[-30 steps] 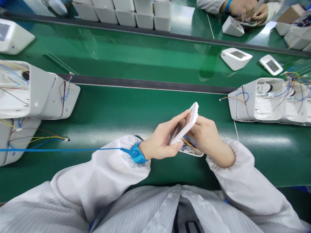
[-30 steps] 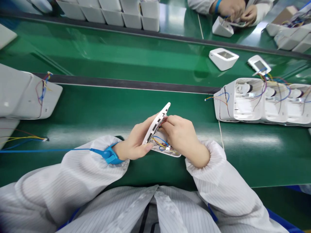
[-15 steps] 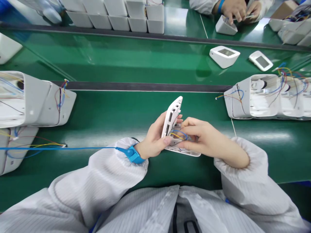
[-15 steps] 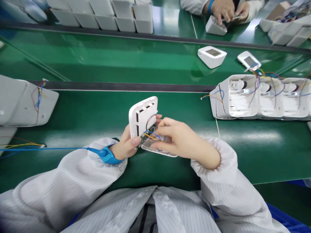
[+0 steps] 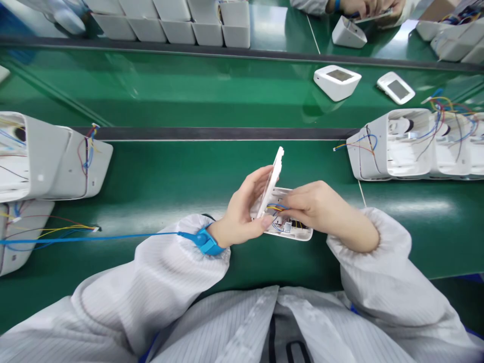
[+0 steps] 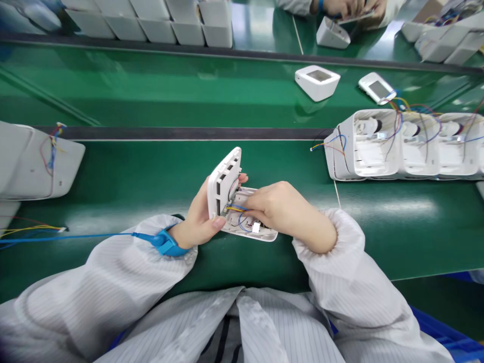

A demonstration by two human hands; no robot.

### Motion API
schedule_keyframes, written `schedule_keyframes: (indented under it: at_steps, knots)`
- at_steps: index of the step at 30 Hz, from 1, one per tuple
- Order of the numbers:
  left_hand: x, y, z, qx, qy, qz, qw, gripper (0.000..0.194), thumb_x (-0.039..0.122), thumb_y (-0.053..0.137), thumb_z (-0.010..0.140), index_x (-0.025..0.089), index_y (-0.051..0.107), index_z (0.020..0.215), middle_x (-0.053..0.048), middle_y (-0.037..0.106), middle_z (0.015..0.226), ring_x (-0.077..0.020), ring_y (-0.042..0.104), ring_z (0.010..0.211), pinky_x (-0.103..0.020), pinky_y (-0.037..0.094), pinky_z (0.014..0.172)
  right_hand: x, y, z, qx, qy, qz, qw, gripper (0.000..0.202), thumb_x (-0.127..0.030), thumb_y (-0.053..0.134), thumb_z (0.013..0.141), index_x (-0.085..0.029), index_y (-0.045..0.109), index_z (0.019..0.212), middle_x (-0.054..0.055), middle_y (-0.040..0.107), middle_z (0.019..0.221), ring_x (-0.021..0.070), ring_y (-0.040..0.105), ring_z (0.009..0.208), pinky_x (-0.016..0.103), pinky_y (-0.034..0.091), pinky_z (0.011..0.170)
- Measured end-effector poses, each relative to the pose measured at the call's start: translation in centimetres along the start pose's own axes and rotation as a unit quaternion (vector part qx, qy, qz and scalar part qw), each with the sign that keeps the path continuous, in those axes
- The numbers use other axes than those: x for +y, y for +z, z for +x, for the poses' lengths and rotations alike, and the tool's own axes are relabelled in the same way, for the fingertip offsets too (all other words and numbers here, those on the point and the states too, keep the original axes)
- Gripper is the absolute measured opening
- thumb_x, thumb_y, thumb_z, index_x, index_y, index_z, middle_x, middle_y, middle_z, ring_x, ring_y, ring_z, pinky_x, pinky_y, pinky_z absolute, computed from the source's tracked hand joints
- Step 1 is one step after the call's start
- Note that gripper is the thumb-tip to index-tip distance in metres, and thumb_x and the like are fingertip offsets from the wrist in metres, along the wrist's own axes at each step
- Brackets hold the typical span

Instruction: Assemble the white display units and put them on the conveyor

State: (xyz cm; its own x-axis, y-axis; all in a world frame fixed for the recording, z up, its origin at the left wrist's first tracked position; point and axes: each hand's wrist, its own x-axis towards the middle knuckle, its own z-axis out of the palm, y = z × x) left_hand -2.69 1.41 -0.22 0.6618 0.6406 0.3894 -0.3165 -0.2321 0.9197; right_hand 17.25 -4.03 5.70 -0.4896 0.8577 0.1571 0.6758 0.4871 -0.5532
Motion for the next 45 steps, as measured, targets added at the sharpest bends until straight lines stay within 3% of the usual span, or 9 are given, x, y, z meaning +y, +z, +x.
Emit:
schedule_keyframes:
  at_steps: [6,12,17,20,26,30,35,41,45]
  knots:
    - [-0.1,0.1,0.1,-0.008,0.017,0.061,0.998,0.086,0.040,0.075,0.075,0.024,0.030,0.148,-0.017,0.042,0.147,-0.0336,0.045,0.136,-0.052,0.040,0.113,-0.1,0.9,0.5,0.013,0.051,-0.182,0.982,0.016,-0.018,0.060,0.090,-0.021,0.072,0.079,0.007,0.067,0.092,0.0214,0.052,0.085,0.034,0.034,0.067]
    - [0.3,-0.2,0.3,-0.048,0.033,0.189,0.980,0.093,0.034,0.078,0.068,0.024,0.031,0.148,-0.017,0.046,0.140,-0.0351,0.049,0.129,-0.054,0.041,0.110,-0.4,1.8,0.3,0.043,0.150,-0.202,0.967,0.009,-0.016,0.063,0.084,-0.018,0.067,0.077,0.008,0.064,0.080,0.0225,0.052,0.077,0.035,0.031,0.061]
    - [1.3,-0.9,1.0,-0.160,0.085,0.315,0.932,0.083,0.024,0.072,0.069,0.027,0.040,0.145,-0.015,0.039,0.144,-0.0387,0.040,0.136,-0.058,0.038,0.110,1.0,0.8,0.2,0.017,0.148,-0.074,0.986,0.017,-0.015,0.058,0.085,-0.018,0.069,0.072,0.007,0.070,0.085,0.0187,0.061,0.077,0.032,0.043,0.067]
    - [1.6,-1.3,1.3,-0.234,0.068,0.338,0.909,0.080,0.022,0.070,0.070,0.029,0.042,0.145,-0.015,0.040,0.144,-0.0362,0.043,0.133,-0.056,0.041,0.107,2.4,-1.1,-0.2,-0.017,0.158,0.092,0.983,0.016,-0.015,0.060,0.083,-0.021,0.074,0.078,0.002,0.074,0.086,0.0164,0.066,0.075,0.028,0.049,0.066]
    - [1.6,-1.2,1.5,-0.262,0.040,0.389,0.882,0.081,0.044,0.076,0.073,0.031,0.043,0.145,-0.017,0.038,0.150,-0.0397,0.041,0.133,-0.059,0.037,0.106,2.3,-1.4,0.2,0.172,0.259,0.331,0.891,0.015,-0.027,0.068,0.081,-0.020,0.075,0.093,0.003,0.076,0.092,0.0180,0.070,0.085,0.031,0.056,0.075]
    - [1.2,-1.1,1.2,-0.257,0.025,0.401,0.879,0.091,0.067,0.071,0.071,0.029,0.039,0.147,-0.018,0.043,0.144,-0.0386,0.044,0.129,-0.058,0.038,0.106,1.3,1.0,1.4,0.130,0.268,0.369,0.880,0.024,-0.033,0.072,0.081,-0.019,0.072,0.100,0.005,0.076,0.091,0.0180,0.070,0.082,0.030,0.057,0.070]
    - [1.1,-0.6,0.9,-0.234,0.007,0.416,0.879,0.112,0.076,0.069,0.065,0.021,0.025,0.153,-0.022,0.039,0.146,-0.0421,0.040,0.132,-0.063,0.036,0.107,1.2,1.9,1.6,0.185,0.243,0.326,0.895,0.020,-0.033,0.070,0.082,-0.019,0.073,0.095,0.003,0.075,0.088,0.0167,0.069,0.080,0.030,0.056,0.071]
    - [1.3,0.6,0.2,-0.187,-0.026,0.429,0.883,0.103,0.055,0.075,0.071,0.024,0.020,0.153,-0.019,0.041,0.143,-0.0398,0.042,0.130,-0.061,0.038,0.106,-0.1,2.1,1.1,0.384,0.158,0.135,0.900,0.016,-0.032,0.060,0.090,-0.022,0.071,0.087,0.003,0.072,0.082,0.0168,0.066,0.077,0.032,0.054,0.071]
    - [0.8,0.4,0.1,-0.087,0.036,0.457,0.885,0.090,0.046,0.074,0.075,0.022,0.029,0.149,-0.019,0.047,0.138,-0.0380,0.046,0.127,-0.058,0.040,0.105,0.3,2.5,1.1,0.358,0.201,0.058,0.910,0.035,-0.044,0.058,0.092,-0.022,0.064,0.118,0.009,0.069,0.113,0.0217,0.065,0.098,0.038,0.053,0.084]
